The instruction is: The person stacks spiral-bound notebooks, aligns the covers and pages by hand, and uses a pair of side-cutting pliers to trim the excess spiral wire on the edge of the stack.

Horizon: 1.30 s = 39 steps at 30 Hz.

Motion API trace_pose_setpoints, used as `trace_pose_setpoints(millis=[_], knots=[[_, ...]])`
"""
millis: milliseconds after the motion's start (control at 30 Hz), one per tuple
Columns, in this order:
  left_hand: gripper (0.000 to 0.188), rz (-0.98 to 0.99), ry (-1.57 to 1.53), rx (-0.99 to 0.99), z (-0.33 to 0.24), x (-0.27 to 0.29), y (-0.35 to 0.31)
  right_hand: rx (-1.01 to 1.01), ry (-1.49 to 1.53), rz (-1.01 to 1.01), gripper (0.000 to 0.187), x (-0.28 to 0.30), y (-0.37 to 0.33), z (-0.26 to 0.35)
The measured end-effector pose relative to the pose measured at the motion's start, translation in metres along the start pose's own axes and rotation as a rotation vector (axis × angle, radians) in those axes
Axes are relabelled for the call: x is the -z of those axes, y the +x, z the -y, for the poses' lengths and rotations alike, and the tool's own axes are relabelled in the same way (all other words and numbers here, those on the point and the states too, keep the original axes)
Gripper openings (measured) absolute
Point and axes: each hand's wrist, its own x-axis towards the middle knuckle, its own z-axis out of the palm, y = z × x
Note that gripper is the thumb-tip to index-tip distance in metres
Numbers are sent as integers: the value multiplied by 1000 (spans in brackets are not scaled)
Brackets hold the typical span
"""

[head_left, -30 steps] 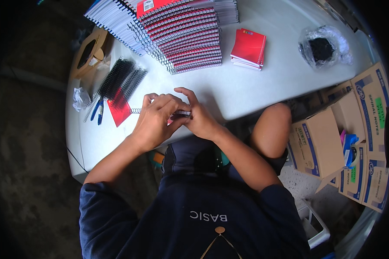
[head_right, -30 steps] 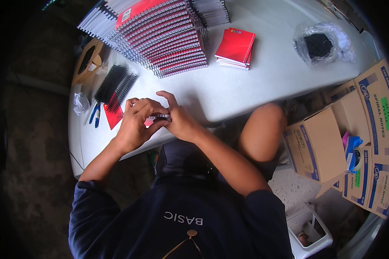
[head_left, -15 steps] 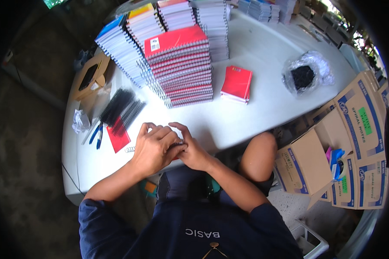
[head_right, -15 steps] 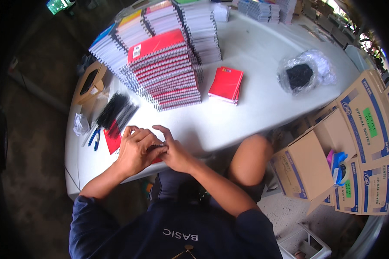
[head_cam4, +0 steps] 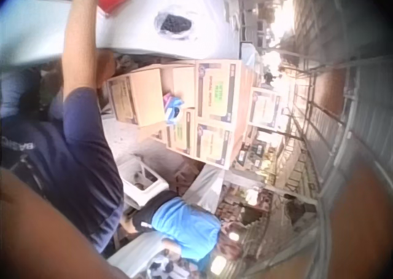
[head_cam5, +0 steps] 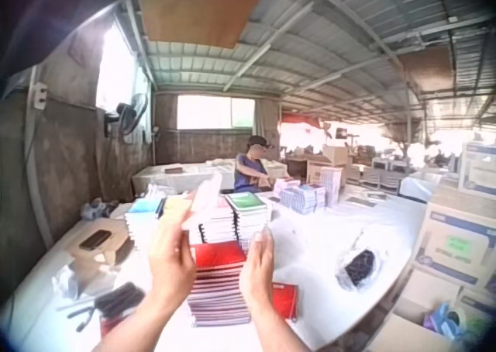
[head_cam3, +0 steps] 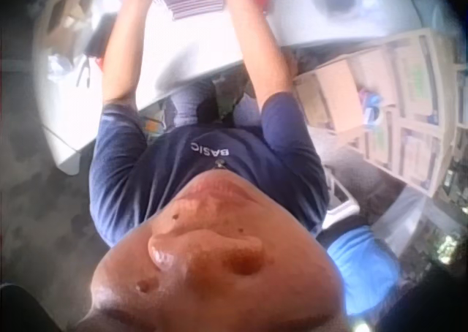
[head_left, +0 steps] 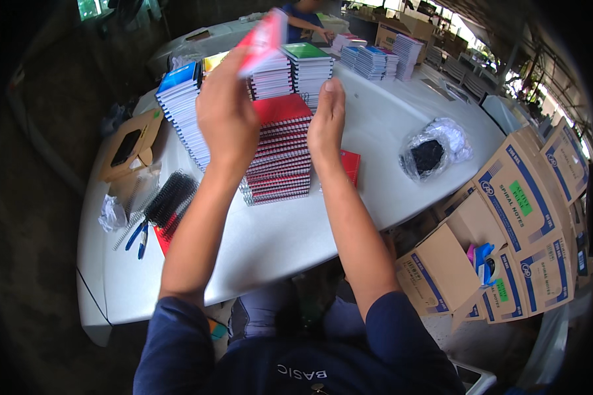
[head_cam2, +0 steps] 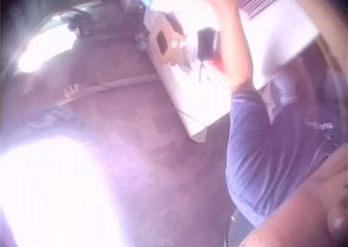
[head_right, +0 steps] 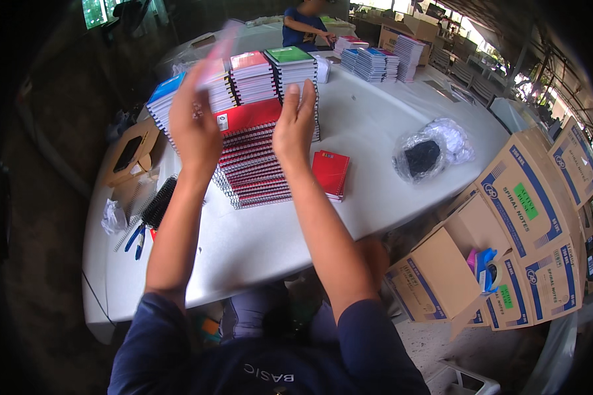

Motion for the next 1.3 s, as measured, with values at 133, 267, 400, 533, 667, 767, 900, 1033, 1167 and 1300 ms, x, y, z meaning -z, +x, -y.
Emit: trace_pose_setpoints(millis=[133,267,400,533,667,767,900,1033,1167,1300], knots=[[27,578,314,-78,14,-14,-31,-141,-27,61,53,-4,3,-26],[25,17,349,38,32,-8,-35,-137,-100,57,47,-8,-7,-28],[30,39,133,387,44,-12,-55,-116,-137,-1,38,-14,-11,-20],[28,34,89,653,32,-5,-55,-31,-105,-6,33,-5,-12,-25],[26,-234,-26,286,22,20,-79,-121,-205,-93,42,51,-9,-51],[12,87,-296,254,-33,20,-113,-287,-1032,42,45,131,-13,-123],[14,502,-419,136,-69,14,-156,-711,-767,286,38,155,-37,-147],[19,522,-402,127,-82,22,-159,-499,-295,19,20,190,-35,-137],[38,415,-33,167,-85,45,-123,-378,-118,647,13,164,-58,-18],[16,691,-521,855,-34,71,-149,-297,89,813,13,122,-84,13]])
